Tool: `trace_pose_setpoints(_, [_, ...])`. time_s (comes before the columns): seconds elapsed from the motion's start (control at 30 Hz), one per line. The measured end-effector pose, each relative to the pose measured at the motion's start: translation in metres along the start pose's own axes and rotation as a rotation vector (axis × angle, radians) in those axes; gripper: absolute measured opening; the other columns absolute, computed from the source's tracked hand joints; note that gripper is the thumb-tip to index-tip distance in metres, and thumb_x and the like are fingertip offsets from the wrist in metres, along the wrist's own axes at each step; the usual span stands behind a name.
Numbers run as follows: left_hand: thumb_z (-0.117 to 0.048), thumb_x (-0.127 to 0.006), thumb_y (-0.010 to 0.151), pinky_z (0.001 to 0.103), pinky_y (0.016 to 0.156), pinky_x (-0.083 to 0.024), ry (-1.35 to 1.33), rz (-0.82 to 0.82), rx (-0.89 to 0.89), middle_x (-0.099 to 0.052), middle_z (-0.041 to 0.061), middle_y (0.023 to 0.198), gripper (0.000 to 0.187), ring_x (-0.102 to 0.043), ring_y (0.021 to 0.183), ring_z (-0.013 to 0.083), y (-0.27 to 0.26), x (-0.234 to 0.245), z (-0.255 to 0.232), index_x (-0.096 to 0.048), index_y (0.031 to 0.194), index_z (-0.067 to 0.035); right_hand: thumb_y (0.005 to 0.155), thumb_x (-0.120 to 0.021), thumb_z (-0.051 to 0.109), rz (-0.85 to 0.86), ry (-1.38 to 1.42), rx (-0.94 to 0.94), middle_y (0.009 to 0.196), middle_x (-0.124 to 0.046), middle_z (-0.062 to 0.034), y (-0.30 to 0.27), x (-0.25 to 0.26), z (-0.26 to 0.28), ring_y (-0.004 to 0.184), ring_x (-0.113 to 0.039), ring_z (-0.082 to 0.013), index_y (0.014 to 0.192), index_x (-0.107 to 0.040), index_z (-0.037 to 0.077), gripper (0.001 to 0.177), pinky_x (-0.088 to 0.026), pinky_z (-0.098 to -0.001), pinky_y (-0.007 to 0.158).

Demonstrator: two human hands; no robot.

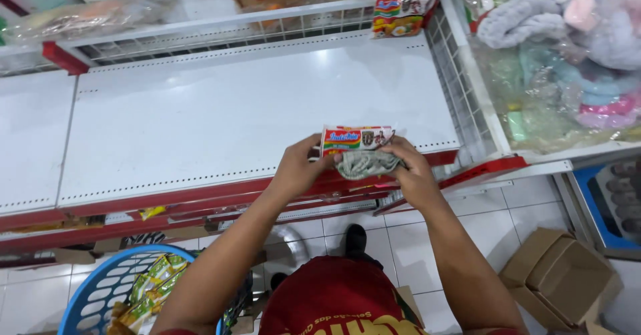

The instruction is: The person takes snack packets one at a time from a blue plastic basket and wipes each packet with a green cloth before placing it in rows on a store shelf. The person repeats this cycle, building up a display of snack packets on the shelf.

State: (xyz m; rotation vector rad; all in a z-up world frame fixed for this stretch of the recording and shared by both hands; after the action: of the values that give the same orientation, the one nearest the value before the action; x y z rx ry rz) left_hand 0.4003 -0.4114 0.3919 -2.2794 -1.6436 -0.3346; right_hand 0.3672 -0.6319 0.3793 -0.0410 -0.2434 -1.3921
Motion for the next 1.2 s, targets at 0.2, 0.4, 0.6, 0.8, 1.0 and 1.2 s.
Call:
trace_pose_setpoints(0.2, [-0.027, -0.078, 0.088, 0.036, 0.083, -0.059, -0.002, -0.079, -0.041, -0.079, 0.011, 0.103, 0.04, -0.075, 0.09, 0.0195, 0.118, -0.032, 0.011, -0.069, 0.122, -0.007, 0.081, -0.051, -0.006, -0.331, -0.47, 0.166, 0.143, -0.057, -0.0184, -0.004, 0.056, 0.008, 0.134, -0.053, -0.0346, 0.116, -0.065, -0.003, 0.037, -0.038, -0.0437, 0.114])
trace_pose_setpoints(0.4, [-0.017, -0.08, 0.086, 0.035, 0.083, -0.058, 0.029, -0.367, -0.221, -0.079, 0.012, 0.101, 0.039, -0.076, 0.093, 0.0202, 0.197, -0.036, -0.004, -0.07, 0.121, -0.005, 0.08, -0.06, -0.003, -0.324, -0.754, 0.275, 0.14, -0.057, -0.0228, -0.014, 0.051, 0.001, 0.141, -0.045, -0.0445, 0.123, -0.056, -0.001, 0.044, -0.023, -0.058, 0.124])
trace_pose_setpoints(0.6, [-0.014, -0.079, 0.084, 0.036, 0.083, -0.057, -0.023, -0.495, -0.245, -0.077, 0.012, 0.101, 0.04, -0.075, 0.093, 0.0228, 0.247, -0.046, -0.018, -0.066, 0.121, -0.004, 0.079, -0.061, -0.002, -0.25, -0.745, 0.26, 0.141, -0.055, -0.0222, -0.012, 0.055, -0.005, 0.142, -0.043, -0.0431, 0.126, -0.053, 0.0, 0.048, -0.024, -0.0565, 0.124])
trace_pose_setpoints(0.8, [-0.011, -0.081, 0.085, 0.043, 0.088, -0.052, 0.106, -0.657, -0.38, -0.074, 0.015, 0.105, 0.037, -0.069, 0.1, 0.0323, 0.261, -0.052, -0.032, -0.065, 0.117, -0.002, 0.079, -0.062, 0.0, -0.187, -0.78, 0.241, 0.143, -0.051, -0.0225, -0.01, 0.055, -0.008, 0.143, -0.04, -0.0428, 0.129, -0.053, 0.001, 0.05, -0.024, -0.0577, 0.121])
trace_pose_setpoints(1.0, [-0.014, -0.078, 0.089, 0.045, 0.089, -0.05, 0.066, -0.691, -0.279, -0.07, 0.016, 0.108, 0.034, -0.064, 0.101, 0.0352, 0.265, -0.052, -0.03, -0.063, 0.117, -0.003, 0.078, -0.063, 0.001, -0.162, -0.775, 0.218, 0.139, -0.053, -0.0222, -0.005, 0.055, -0.007, 0.14, -0.041, -0.0437, 0.127, -0.055, 0.002, 0.049, -0.026, -0.0588, 0.119])
trace_pose_setpoints(1.2, [-0.018, -0.078, 0.088, 0.047, 0.088, -0.049, 0.15, -0.731, -0.28, -0.071, 0.015, 0.108, 0.034, -0.065, 0.103, 0.0367, 0.264, -0.052, -0.036, -0.062, 0.114, -0.003, 0.078, -0.061, -0.001, -0.275, -0.719, 0.25, 0.137, -0.055, -0.0226, 0.013, 0.058, 0.007, 0.136, -0.045, -0.0437, 0.123, -0.055, -0.001, 0.045, -0.03, -0.0566, 0.117])
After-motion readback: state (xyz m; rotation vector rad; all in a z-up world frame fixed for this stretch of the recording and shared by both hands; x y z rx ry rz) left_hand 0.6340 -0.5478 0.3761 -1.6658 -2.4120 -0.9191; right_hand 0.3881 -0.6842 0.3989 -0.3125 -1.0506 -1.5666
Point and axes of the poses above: each hand's wrist, its own y-axis towards the middle knuckle, its own x-axis out of the back of the hand, z = x × y, the point moved 9 cm from there along y, towards the middle knuckle
